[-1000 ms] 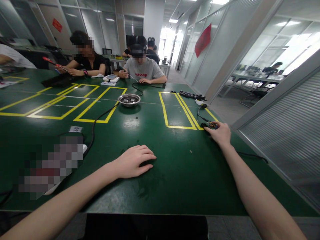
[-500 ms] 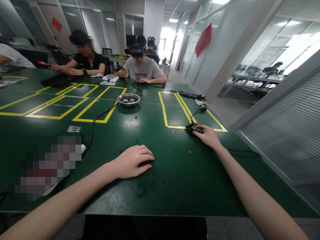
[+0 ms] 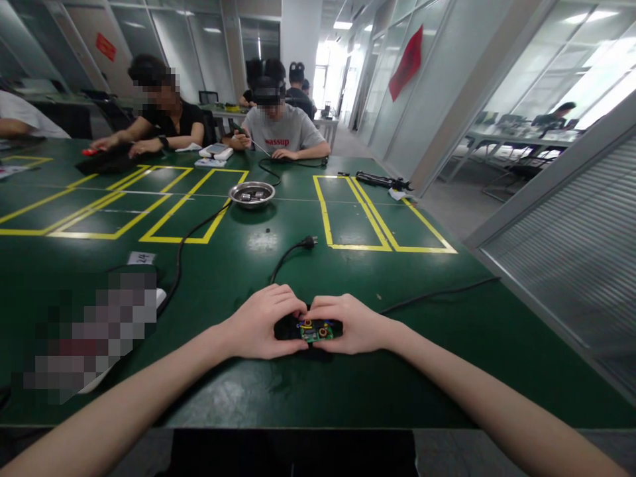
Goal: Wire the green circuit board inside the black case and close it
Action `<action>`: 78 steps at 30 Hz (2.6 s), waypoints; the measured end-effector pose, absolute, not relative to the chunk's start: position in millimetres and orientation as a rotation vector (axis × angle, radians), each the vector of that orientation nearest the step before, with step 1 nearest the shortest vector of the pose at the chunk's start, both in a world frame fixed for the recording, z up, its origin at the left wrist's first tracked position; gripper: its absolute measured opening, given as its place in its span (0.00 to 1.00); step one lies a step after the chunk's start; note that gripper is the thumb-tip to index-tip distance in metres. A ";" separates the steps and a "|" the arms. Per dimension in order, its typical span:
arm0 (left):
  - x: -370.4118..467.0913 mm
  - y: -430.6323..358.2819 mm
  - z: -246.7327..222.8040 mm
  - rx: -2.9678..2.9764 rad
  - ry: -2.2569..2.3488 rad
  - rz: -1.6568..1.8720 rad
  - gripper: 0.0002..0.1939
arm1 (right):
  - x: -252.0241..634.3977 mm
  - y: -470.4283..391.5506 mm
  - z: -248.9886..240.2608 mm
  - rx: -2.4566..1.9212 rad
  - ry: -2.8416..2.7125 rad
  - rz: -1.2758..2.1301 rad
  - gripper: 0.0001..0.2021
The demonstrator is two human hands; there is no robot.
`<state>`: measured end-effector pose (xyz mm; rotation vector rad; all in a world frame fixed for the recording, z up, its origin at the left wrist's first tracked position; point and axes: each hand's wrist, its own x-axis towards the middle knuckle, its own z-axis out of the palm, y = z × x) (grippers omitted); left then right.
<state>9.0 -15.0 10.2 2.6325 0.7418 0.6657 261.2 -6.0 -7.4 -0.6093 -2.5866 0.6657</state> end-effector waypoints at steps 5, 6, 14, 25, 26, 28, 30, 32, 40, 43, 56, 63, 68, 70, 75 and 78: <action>8.9 -13.8 6.4 2.648 0.838 0.577 0.29 | 268.7 -0.9 -1.3 -0.794 -2.566 0.361 0.16; 8.6 -13.1 6.0 2.655 0.854 0.571 0.31 | 270.5 1.6 0.2 -0.870 -2.538 0.304 0.16; 9.0 -11.7 3.7 2.614 0.981 0.578 0.34 | 279.4 9.4 3.8 -1.201 -2.326 0.585 0.15; 3.8 -3.8 1.4 2.568 0.912 0.629 0.21 | 259.2 1.0 -10.1 -1.097 -2.389 0.525 0.05; 3.8 -2.6 2.0 2.558 0.906 0.638 0.19 | 259.2 1.0 -9.6 -1.082 -2.377 0.529 0.05; 3.9 -0.4 2.2 2.545 0.900 0.657 0.16 | 259.2 0.8 -8.7 -1.046 -2.364 0.533 0.06; 4.0 1.4 0.4 2.542 0.898 0.670 0.15 | 258.4 0.5 -9.2 -1.052 -2.354 0.514 0.08; 3.8 2.9 -2.8 2.541 0.899 0.685 0.17 | 256.1 0.4 -11.6 -1.109 -2.330 0.481 0.08; -7.1 9.9 3.5 2.606 1.040 0.798 0.10 | 246.6 1.7 -19.7 -1.250 -2.222 0.406 0.07; -12.3 13.7 7.1 2.652 1.056 0.689 0.05 | 245.7 1.3 -18.7 -1.272 -2.198 0.424 0.08; -14.8 20.9 5.0 2.789 1.049 0.534 0.07 | 246.4 2.0 -19.0 -1.221 -2.257 0.371 0.18; -20.1 19.8 7.9 2.767 1.138 0.522 0.14 | 260.6 7.8 -5.6 -1.160 -2.200 0.358 0.08; -21.6 11.6 18.6 2.686 1.027 0.544 0.13 | 280.1 8.3 6.3 -0.813 -2.339 0.367 0.06; -20.6 8.4 19.7 2.676 0.976 0.545 0.11 | 284.1 6.7 7.4 -0.710 -2.400 0.369 0.07; -19.4 5.3 17.1 2.672 0.905 0.531 0.09 | 284.6 3.6 4.8 -0.671 -2.488 0.375 0.05; -19.7 4.8 15.6 2.650 0.905 0.495 0.08 | 283.6 3.7 3.2 -0.652 -2.506 0.370 0.05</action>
